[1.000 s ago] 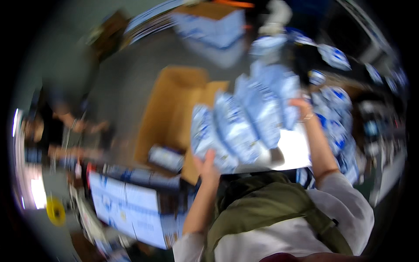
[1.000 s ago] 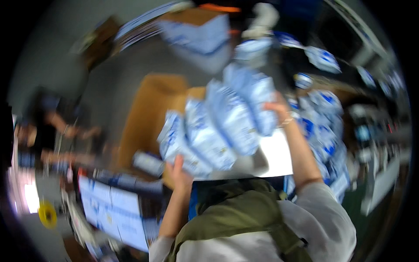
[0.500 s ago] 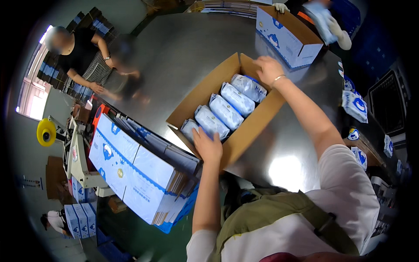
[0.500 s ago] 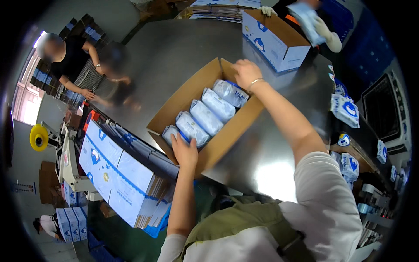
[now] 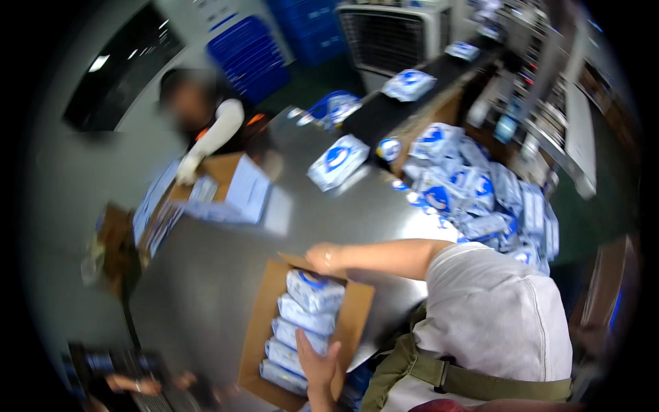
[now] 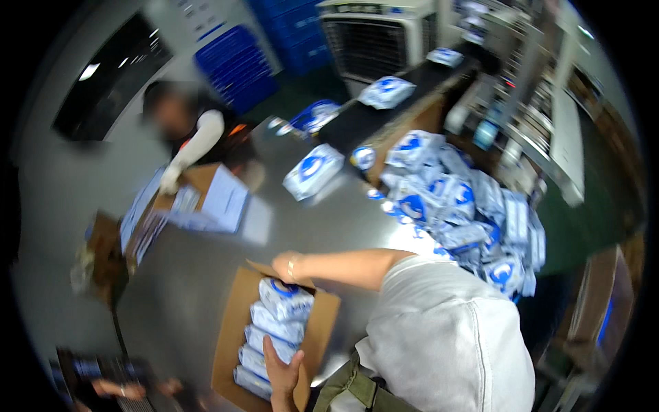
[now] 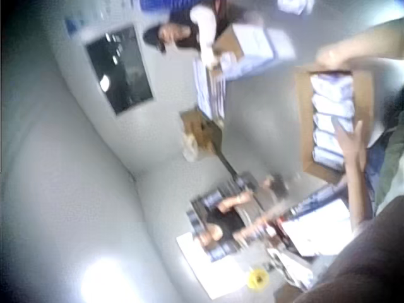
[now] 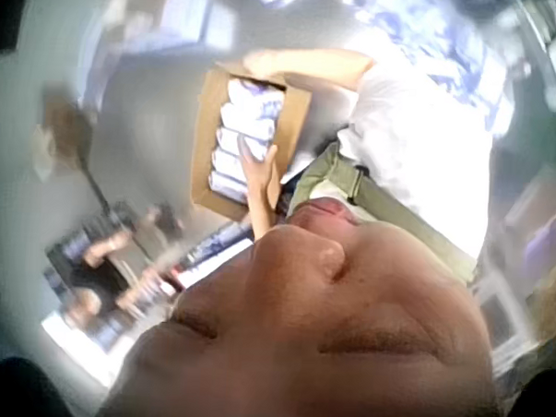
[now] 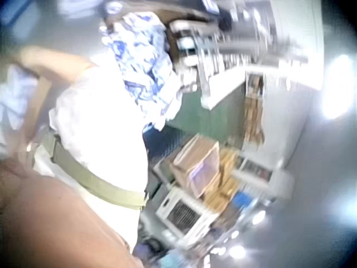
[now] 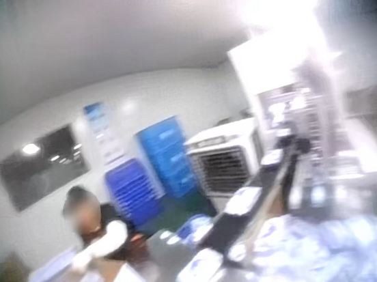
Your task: The person packs blue packages into cardboard boxes, placing the packages in rows inside the boxes and then moving the filled boxes aside.
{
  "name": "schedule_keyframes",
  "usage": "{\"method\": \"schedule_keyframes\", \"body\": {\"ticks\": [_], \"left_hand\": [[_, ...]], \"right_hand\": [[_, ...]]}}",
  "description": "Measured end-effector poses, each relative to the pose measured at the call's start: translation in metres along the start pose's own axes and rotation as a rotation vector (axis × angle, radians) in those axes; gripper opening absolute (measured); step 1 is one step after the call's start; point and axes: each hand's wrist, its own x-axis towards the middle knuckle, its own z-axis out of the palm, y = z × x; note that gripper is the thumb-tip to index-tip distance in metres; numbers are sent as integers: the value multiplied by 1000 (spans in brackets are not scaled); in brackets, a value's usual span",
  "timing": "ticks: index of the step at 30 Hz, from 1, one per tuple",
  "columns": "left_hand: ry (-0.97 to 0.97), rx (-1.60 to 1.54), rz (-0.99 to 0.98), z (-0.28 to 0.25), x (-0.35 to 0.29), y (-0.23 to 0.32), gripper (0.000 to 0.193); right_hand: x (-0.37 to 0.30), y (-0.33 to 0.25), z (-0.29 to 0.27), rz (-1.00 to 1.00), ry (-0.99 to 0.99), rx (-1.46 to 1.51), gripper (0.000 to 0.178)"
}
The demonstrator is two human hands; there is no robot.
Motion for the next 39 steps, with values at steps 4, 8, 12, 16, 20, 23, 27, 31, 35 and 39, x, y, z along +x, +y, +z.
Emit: {"method": "schedule_keyframes", "body": {"ticks": [4, 8, 12, 16, 20, 23, 27, 31, 35, 39], "left_hand": [[-383, 23, 291, 77, 50, 37, 76], [-766, 161, 545, 155, 14, 59, 74], [-743, 189, 912, 212, 13, 20, 73], [-587, 201, 1030, 188, -16, -51, 69], [-242, 590, 345, 29, -78, -66, 62], [151, 981, -124, -62, -164, -54, 57], [800, 707, -708, -103, -281, 15, 41], [873, 675, -1623, -111, -409, -36, 87], [1143, -30, -1586, -70, -509, -80, 83], [1443, -217, -1330, -71, -468, -59, 62]], "right_hand": [[-138, 83, 27, 271, 160, 468, 32], [-244, 103, 22, 507, 274, 908, 36], [-274, 138, 39, 621, 253, 1407, 32], [-261, 149, 43, 533, 269, 1119, 32], [-187, 64, 12, 644, 32, 701, 35], [-122, -25, 55, 446, 63, 596, 35], [-32, -148, 161, 329, 19, 884, 33], [48, -313, 198, 39, -347, 1188, 57], [-35, -462, 255, -579, -675, 338, 84], [-131, -481, 275, -634, -397, 43, 100]]}}
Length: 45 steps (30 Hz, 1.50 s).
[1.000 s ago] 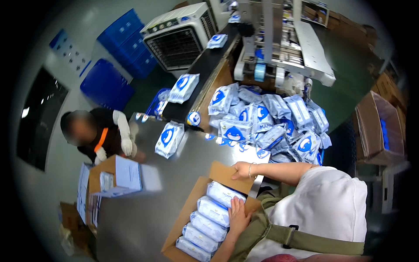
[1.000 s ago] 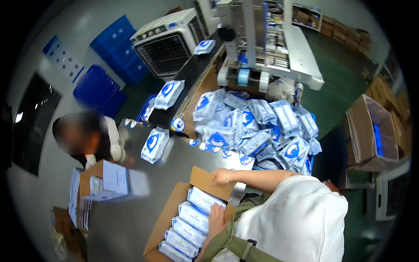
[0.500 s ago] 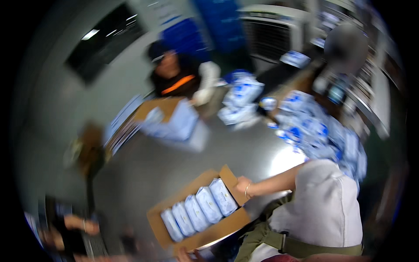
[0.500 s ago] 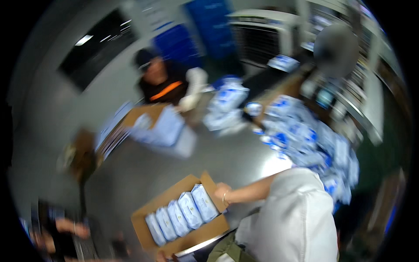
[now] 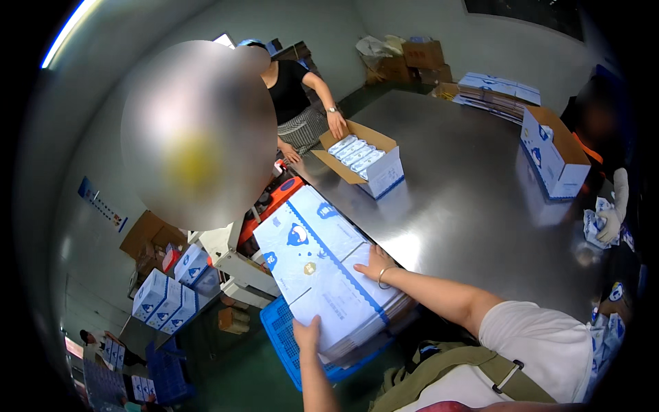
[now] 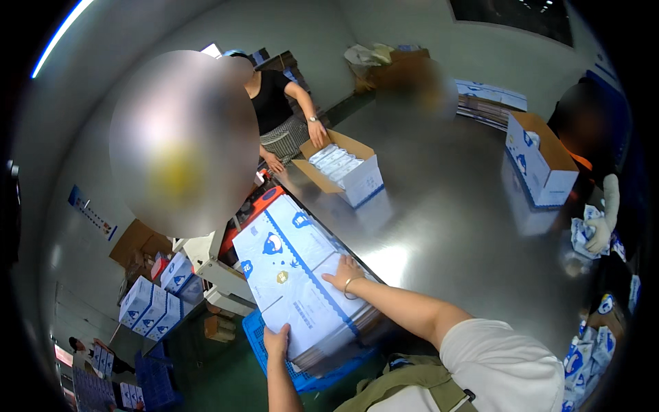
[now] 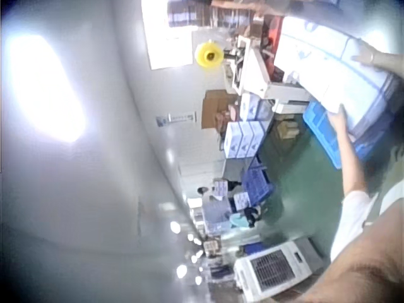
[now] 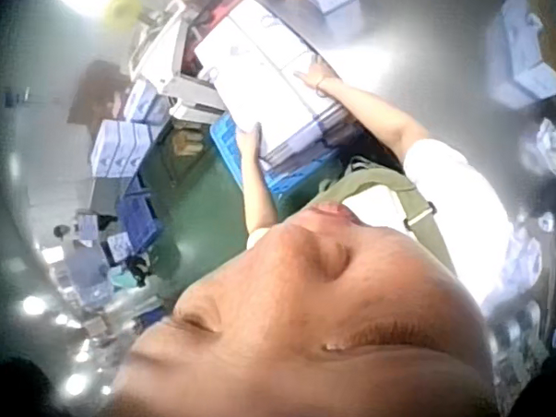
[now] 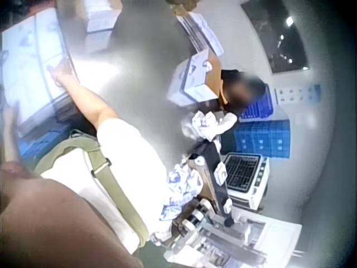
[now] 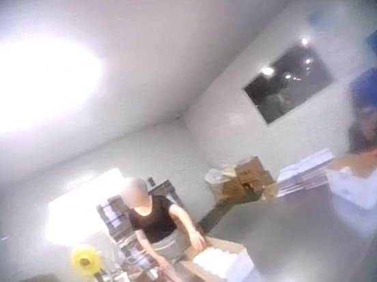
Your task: The person packs blue packages into cardboard boxes, placing the packages in rows inside the boxes and then moving the filled boxes aside.
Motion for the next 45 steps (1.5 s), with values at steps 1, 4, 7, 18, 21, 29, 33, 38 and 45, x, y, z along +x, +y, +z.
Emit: {"method": "schedule_keyframes", "body": {"ticks": [1, 4, 7, 18, 21, 29, 33, 38, 45], "left_hand": [[65, 4, 32, -1, -4, 5, 62], [206, -66, 240, -1, -23, 45, 65], [200, -300, 648, 21, -85, 100, 66], [-1028, -266, 1238, 199, -151, 58, 55], [-526, -182, 1335, 191, -155, 217, 79], [-1752, 744, 1368, 274, -162, 313, 103], [-1836, 1357, 1155, 288, -205, 312, 123], [-1684, 1522, 908, 364, -279, 395, 107], [-1810, 760, 1258, 392, -364, 305, 90]], "right_hand": [[-1, -2, -5, -22, -37, 30, 98], [-9, 12, -46, -35, -21, 308, 91], [-31, 57, -79, -28, 357, 1153, 58], [-241, 250, -298, -422, 702, 136, 20], [-306, 258, -253, -221, 121, -424, 23], [-371, 328, -165, -59, -12, -168, 19], [-367, 344, -185, -136, -32, 294, 22], [-369, 343, -316, -411, 937, 183, 18], [-374, 313, -257, 132, 241, -152, 82]]}}
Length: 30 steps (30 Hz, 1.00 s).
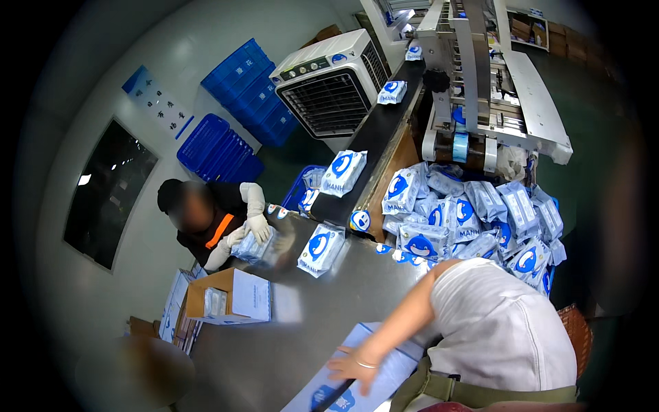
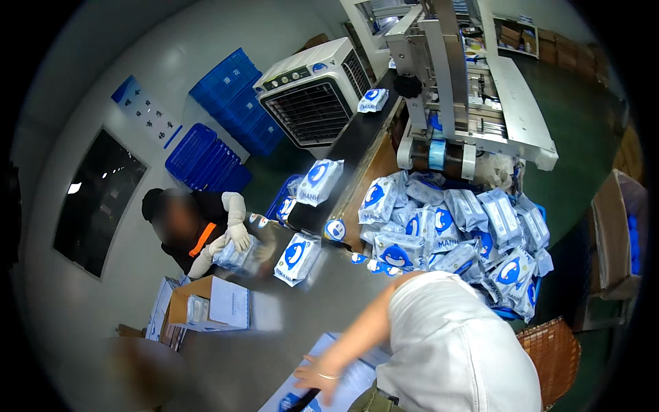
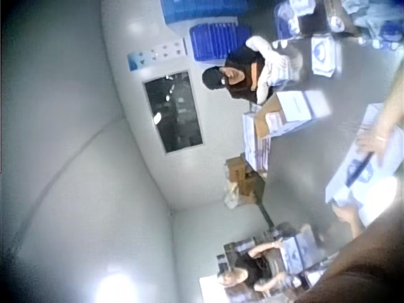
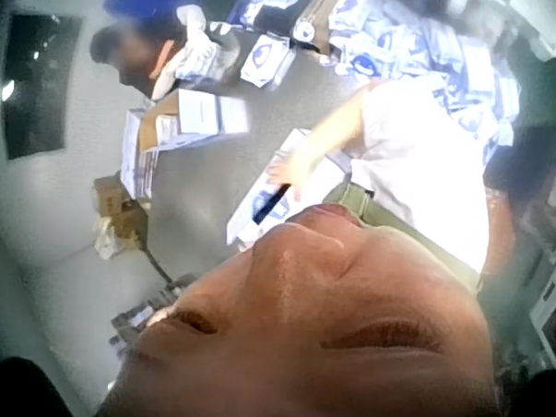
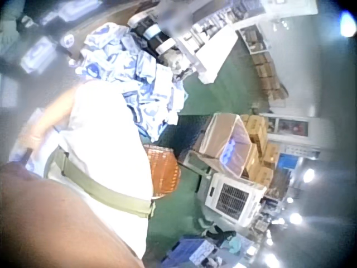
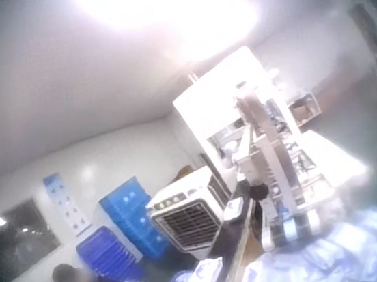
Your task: The person packs blue packages into cardboard boxes, placing the packages in rows inside the boxes and then moving the filled boxes aside.
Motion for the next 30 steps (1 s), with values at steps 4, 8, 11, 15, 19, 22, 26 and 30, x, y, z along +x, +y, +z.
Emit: {"method": "schedule_keyframes", "body": {"ticks": [4, 8, 11, 15, 19, 22, 26, 30], "left_hand": [[131, -134, 121, 86, -24, -3, 80], [220, -300, 169, 143, -65, -9, 71], [318, -395, 211, 153, -88, -14, 64], [538, -532, 233, 117, -113, -23, 56], [611, -681, 279, 46, -133, -31, 49], [481, -414, 226, 44, -144, -16, 49], [427, -115, 338, 99, -63, -26, 46], [379, 169, 425, 95, -72, 8, 39]], "right_hand": [[-50, -3, 39, -44, 193, -52, 87], [-90, 27, 35, -91, 376, -46, 81], [-117, 44, 31, -47, 489, -27, 77], [-108, 35, 49, 251, 771, 227, 63], [-45, -1, 115, 558, 850, 935, 48], [-42, -70, 88, 568, 929, 1663, 61], [-12, -49, 81, 673, 988, 804, 96], [-1, -34, 92, 882, 1007, 558, 94]]}}
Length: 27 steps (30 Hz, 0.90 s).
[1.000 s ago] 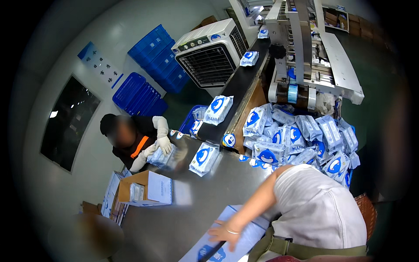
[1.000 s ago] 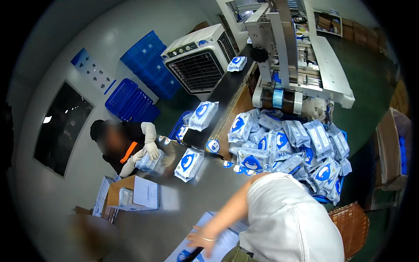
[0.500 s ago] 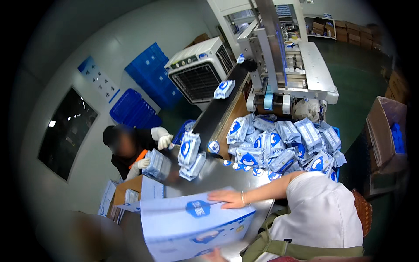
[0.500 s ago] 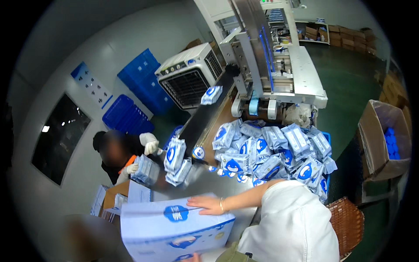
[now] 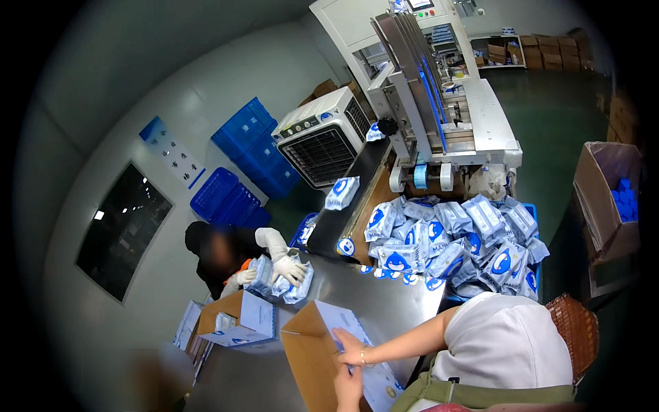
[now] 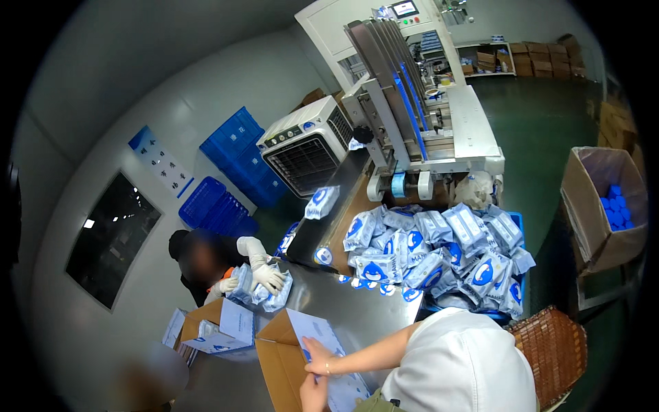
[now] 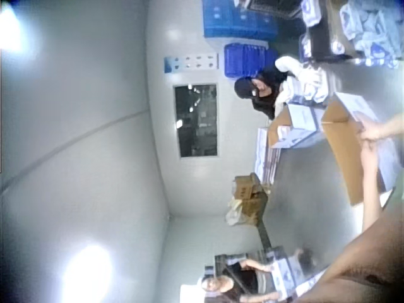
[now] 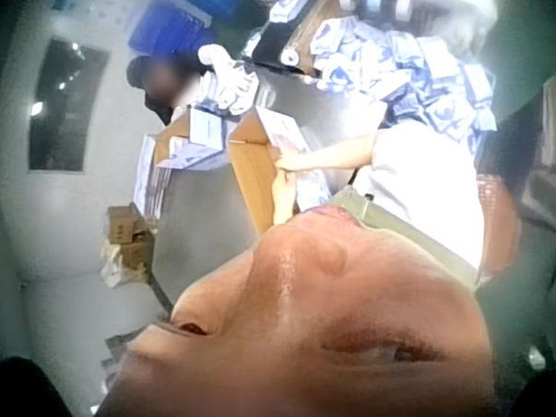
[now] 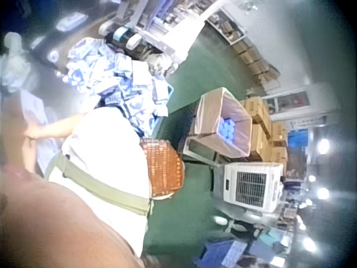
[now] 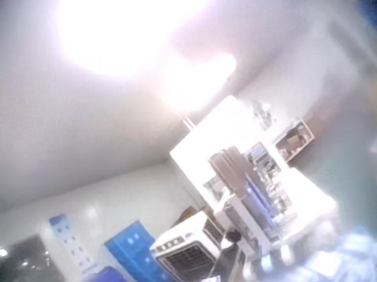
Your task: The person packs blue packages into cardboard boxes, placing the packages in rows inside the boxes and then moving the filled boxes aside.
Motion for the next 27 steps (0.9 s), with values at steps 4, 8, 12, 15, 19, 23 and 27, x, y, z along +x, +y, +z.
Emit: {"method": "schedule_keyframes", "body": {"ticks": [4, 8, 12, 15, 19, 23, 27], "left_hand": [[354, 733, -234, -78, -82, 39, 42], [383, 459, -753, -50, -148, -71, 31], [164, 386, -1021, -44, -144, -159, 25], [260, 273, -1234, -68, -140, -172, 26], [434, 343, -1242, -68, -143, -154, 26], [465, 326, -1214, -60, -133, -156, 26], [465, 358, -1205, -59, -125, -166, 26]], "right_hand": [[-25, 7, -27, 350, -143, 497, 94], [-48, 12, -2, 693, -419, 825, 77], [5, 138, 35, 767, -1005, 1441, 36], [32, 121, 43, 300, -856, 652, 65], [34, 22, 22, -174, -426, -448, 99], [75, -5, 23, -840, -710, -776, 107], [99, -2, 83, -945, -950, -982, 102]]}}
